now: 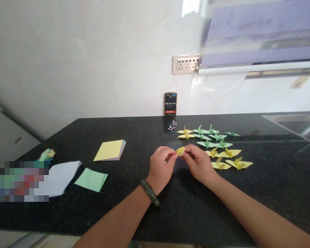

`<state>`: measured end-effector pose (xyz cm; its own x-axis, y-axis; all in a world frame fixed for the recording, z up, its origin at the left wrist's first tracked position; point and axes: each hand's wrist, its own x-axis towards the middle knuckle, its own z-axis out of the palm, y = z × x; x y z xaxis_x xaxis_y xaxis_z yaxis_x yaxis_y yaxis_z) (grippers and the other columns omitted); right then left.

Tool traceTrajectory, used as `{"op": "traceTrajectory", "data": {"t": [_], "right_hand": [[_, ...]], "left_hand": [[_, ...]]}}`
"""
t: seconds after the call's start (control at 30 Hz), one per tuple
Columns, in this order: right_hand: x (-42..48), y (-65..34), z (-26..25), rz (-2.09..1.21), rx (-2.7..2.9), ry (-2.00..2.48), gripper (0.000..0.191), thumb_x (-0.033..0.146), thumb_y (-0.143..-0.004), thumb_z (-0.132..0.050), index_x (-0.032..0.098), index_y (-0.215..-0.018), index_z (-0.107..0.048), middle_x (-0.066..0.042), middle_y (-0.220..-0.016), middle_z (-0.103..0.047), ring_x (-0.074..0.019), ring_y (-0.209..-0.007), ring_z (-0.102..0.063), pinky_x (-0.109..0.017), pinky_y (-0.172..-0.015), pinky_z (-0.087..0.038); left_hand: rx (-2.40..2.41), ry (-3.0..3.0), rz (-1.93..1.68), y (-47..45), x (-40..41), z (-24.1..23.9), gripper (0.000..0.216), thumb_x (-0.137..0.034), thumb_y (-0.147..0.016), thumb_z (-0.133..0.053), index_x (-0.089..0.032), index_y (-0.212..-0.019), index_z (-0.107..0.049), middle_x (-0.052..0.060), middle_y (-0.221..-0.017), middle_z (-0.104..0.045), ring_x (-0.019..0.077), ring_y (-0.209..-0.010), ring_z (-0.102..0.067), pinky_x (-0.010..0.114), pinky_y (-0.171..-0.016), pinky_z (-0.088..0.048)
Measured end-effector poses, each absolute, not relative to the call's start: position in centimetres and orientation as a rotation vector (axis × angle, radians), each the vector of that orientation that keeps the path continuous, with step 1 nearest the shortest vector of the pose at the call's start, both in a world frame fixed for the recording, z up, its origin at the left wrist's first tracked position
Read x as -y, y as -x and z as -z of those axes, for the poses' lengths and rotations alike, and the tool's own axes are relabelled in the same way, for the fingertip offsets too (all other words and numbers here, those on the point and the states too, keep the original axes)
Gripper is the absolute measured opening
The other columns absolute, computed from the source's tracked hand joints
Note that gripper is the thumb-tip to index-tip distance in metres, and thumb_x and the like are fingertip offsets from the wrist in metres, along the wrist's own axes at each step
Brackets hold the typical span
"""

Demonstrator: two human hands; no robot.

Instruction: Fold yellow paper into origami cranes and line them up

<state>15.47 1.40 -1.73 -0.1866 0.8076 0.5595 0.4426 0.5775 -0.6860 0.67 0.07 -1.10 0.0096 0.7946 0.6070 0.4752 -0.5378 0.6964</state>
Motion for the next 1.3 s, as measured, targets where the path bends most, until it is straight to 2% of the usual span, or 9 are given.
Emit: {"op": "traceTrajectory", "data": {"t": [0.27,0.47,0.8,1.07,1.2,1.3], "right_hand": [[-1.29,-15.39,1.80,-0.522,1.772,1.045,0.012,0.025,-0.082,-0.050,0.019,-0.074,-0.057,-0.002,-0.069,-0.058,-0.0140,-0.064,-0.053,-0.025,-0.060,-0.043],[-1.36,-15.40,1.85,-0.600,1.721,1.017,0.011,0.026,-0.081,-0.052,0.018,-0.075,-0.058,-0.003,-0.069,-0.060,-0.0141,-0.064,-0.055,-0.026,-0.060,-0.045],[-1.08,-14.97,1.46,-0.767,1.551,0.920,0.011,0.028,-0.078,-0.057,0.018,-0.072,-0.058,-0.002,-0.067,-0.063,-0.0132,-0.061,-0.059,-0.025,-0.058,-0.049],[-1.05,-15.05,1.70,-0.765,1.553,0.942,0.011,0.029,-0.078,-0.057,0.018,-0.076,-0.058,-0.002,-0.069,-0.063,-0.0136,-0.062,-0.057,-0.027,-0.060,-0.048],[-0.92,-14.95,1.64,-0.702,1.611,1.007,0.010,0.028,-0.076,-0.057,0.018,-0.075,-0.056,-0.002,-0.068,-0.060,-0.0127,-0.059,-0.054,-0.025,-0.057,-0.046],[-0.63,-14.78,1.56,-0.672,1.650,1.072,0.009,0.026,-0.077,-0.055,0.018,-0.074,-0.055,-0.001,-0.065,-0.058,-0.0122,-0.056,-0.053,-0.024,-0.054,-0.045]], "left_hand": [[-1.323,-2.074,-1.475,-0.63,0.29,0.87,0.007,-0.016,-0.077,-0.054,-0.017,-0.075,-0.061,0.003,-0.074,-0.061,0.0131,-0.071,-0.056,0.025,-0.065,-0.047],[-1.333,-2.176,-1.565,-0.70,0.37,0.72,0.008,-0.013,-0.076,-0.055,-0.016,-0.073,-0.062,0.004,-0.075,-0.061,0.0135,-0.073,-0.056,0.025,-0.068,-0.047],[-1.323,-2.006,-1.657,-1.00,0.85,0.82,0.005,-0.020,-0.075,-0.058,-0.016,-0.074,-0.062,0.002,-0.071,-0.062,0.0112,-0.066,-0.059,0.022,-0.064,-0.050],[-1.262,-1.992,-1.583,-0.89,0.66,0.77,0.009,-0.022,-0.077,-0.056,-0.017,-0.076,-0.064,0.004,-0.074,-0.064,0.0121,-0.069,-0.059,0.023,-0.064,-0.050],[-1.210,-1.908,-1.529,-0.89,0.36,0.94,0.013,-0.022,-0.078,-0.054,-0.017,-0.082,-0.065,0.005,-0.081,-0.063,0.0137,-0.075,-0.059,0.025,-0.067,-0.050],[-1.171,-1.742,-1.486,-1.05,0.13,1.00,0.012,-0.022,-0.077,-0.055,-0.016,-0.081,-0.065,0.005,-0.078,-0.064,0.0140,-0.073,-0.060,0.026,-0.067,-0.050]]}}
